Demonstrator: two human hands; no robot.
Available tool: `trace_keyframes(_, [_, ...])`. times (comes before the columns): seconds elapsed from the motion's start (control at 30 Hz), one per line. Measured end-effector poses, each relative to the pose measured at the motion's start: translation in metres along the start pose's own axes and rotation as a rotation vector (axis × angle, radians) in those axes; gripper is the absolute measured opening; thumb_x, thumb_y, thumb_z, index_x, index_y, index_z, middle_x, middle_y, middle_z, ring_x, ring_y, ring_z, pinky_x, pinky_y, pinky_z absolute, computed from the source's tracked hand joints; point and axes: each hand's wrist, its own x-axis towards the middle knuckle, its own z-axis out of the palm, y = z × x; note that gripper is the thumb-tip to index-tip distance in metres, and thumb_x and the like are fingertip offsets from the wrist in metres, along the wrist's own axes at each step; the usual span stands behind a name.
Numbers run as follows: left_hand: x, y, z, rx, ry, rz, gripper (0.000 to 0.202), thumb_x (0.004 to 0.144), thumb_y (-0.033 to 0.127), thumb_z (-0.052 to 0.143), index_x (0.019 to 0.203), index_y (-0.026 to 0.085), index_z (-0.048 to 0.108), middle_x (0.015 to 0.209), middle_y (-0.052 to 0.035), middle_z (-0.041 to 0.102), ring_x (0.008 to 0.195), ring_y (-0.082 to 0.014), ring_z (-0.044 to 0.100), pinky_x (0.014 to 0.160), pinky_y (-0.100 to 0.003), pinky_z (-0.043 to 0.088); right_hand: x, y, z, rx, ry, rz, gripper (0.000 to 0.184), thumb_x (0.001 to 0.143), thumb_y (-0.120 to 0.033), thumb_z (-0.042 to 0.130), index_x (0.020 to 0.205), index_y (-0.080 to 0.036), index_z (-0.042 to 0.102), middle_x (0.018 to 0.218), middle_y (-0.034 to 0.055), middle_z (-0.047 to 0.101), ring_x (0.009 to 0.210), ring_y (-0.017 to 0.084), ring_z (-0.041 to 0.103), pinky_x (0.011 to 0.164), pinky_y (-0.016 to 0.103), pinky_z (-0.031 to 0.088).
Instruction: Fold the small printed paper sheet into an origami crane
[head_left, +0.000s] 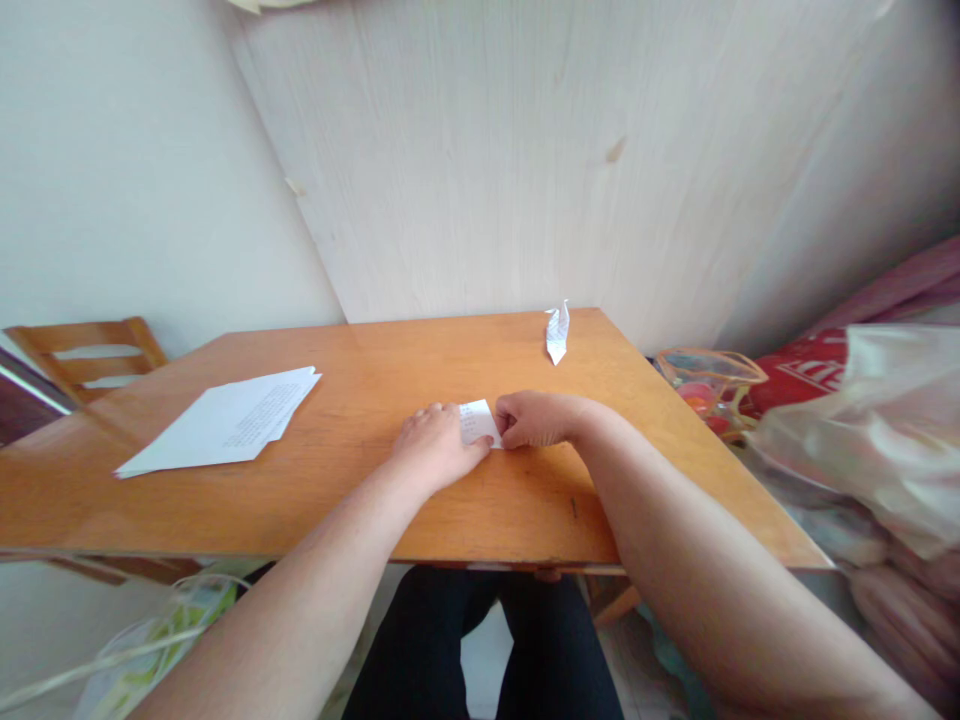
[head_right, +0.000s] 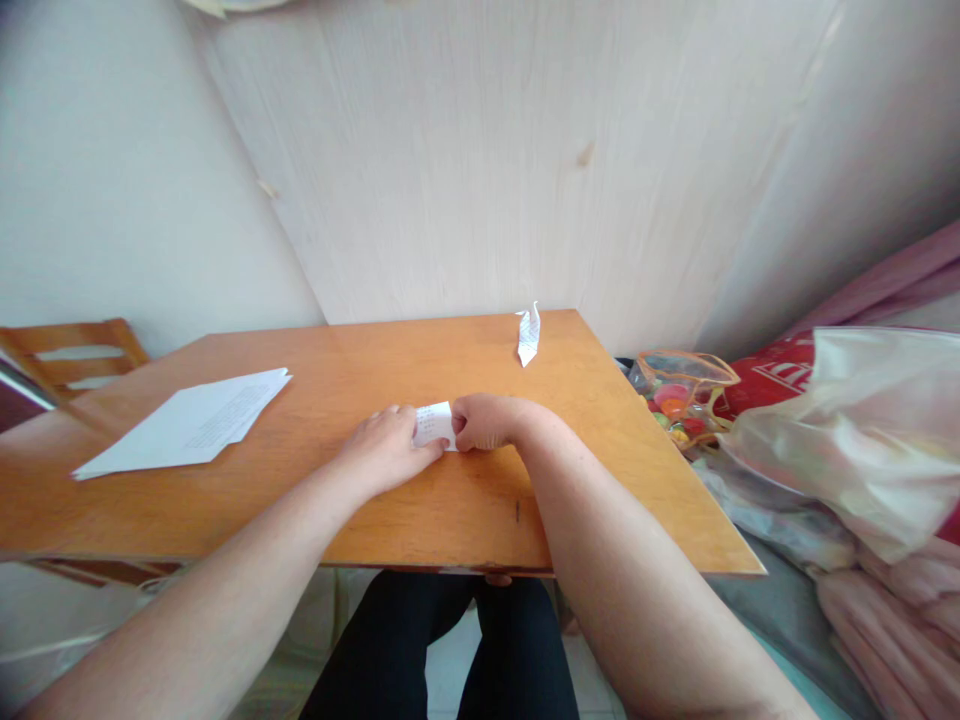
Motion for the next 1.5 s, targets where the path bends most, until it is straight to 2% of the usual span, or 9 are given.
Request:
trace_keyframes(0.2, [0.001,-0.002,-0.007,-0.035,-0.069,-0.002,0.038,0.087,0.047,0.055,0.108,0.018,0.066,0.112,-0.0160,0.071,0.102,-0.0314,0.068,0.080,-0.036,0.051,-0.002,-0.006,-0.002,0.018,-0.030,0.000,0.008,0.068,-0.014,0.058,0.075,-0.019,0.060,0.078,-0.0010,0.066,0.069,0.015,0.057,0.057,0.023,0.037])
trace_keyframes(0.43, [0.004,0.001,-0.003,0.004,-0.032,-0.018,0.052,0.085,0.062,0.054,0.110,0.018,0.065,0.113,-0.0171,0.071,0.104,-0.0334,0.067,0.082,-0.038,0.050,-0.003,-0.006,-0.002,0.037,-0.024,-0.001,0.006,0.068,-0.015,0.058,0.072,-0.019,0.058,0.074,-0.0017,0.064,0.067,0.014,0.055,0.055,0.023,0.035])
trace_keyframes(0.6, [0.002,0.001,-0.006,0.001,-0.056,-0.003,0.054,0.085,0.063,0.053,0.112,0.017,0.065,0.115,-0.0173,0.071,0.106,-0.0330,0.067,0.084,-0.038,0.050,-0.003,-0.007,-0.002,0.041,-0.018,-0.006,0.007,0.068,-0.016,0.059,0.075,-0.019,0.060,0.077,-0.0015,0.066,0.069,0.014,0.055,0.056,0.023,0.036])
trace_keyframes(0.8, [0.002,0.004,-0.009,-0.045,-0.077,-0.050,0.057,0.081,0.067,0.058,0.113,0.020,0.066,0.112,-0.0155,0.072,0.110,-0.0338,0.066,0.086,-0.038,0.049,0.001,0.000,0.001,0.030,-0.003,-0.008,0.012,0.067,-0.015,0.060,0.078,-0.019,0.061,0.077,-0.0002,0.066,0.069,0.015,0.056,0.058,0.023,0.037])
trace_keyframes(0.97, [0.004,0.003,-0.003,-0.031,-0.049,-0.057,0.063,0.079,0.072,0.056,0.114,0.020,0.066,0.117,-0.0170,0.071,0.110,-0.0350,0.066,0.088,-0.040,0.049,0.002,0.002,0.002,0.023,-0.014,-0.010,0.009,0.068,-0.015,0.059,0.075,-0.019,0.061,0.073,-0.0003,0.065,0.066,0.014,0.055,0.057,0.023,0.036])
trace_keyframes(1.13, [0.006,0.000,0.003,-0.002,-0.027,-0.032,0.070,0.076,0.078,0.053,0.113,0.020,0.066,0.119,-0.0179,0.070,0.110,-0.0371,0.066,0.088,-0.042,0.049,-0.002,-0.004,0.000,0.035,0.011,-0.001,0.010,0.069,-0.017,0.061,0.079,-0.019,0.062,0.079,0.0010,0.067,0.070,0.016,0.056,0.058,0.024,0.038])
trace_keyframes(1.37, [0.012,0.003,0.007,0.011,-0.052,-0.053,0.075,0.072,0.083,0.050,0.113,0.023,0.068,0.114,-0.0173,0.072,0.106,-0.0386,0.066,0.085,-0.045,0.049,-0.005,0.001,-0.001,0.133,0.026,0.021,0.014,0.068,-0.018,0.064,0.081,-0.019,0.062,0.075,0.0000,0.064,0.066,0.014,0.054,0.055,0.023,0.037])
trace_keyframes(1.5, [0.015,0.002,0.014,0.048,-0.021,-0.084,0.082,0.069,0.088,0.049,0.111,0.020,0.068,0.114,-0.0188,0.071,0.107,-0.0388,0.065,0.087,-0.045,0.048,0.000,0.009,0.002,0.251,-0.002,0.047,0.008,0.073,-0.017,0.058,0.080,-0.018,0.061,0.068,0.0005,0.063,0.059,0.013,0.055,0.051,0.022,0.039])
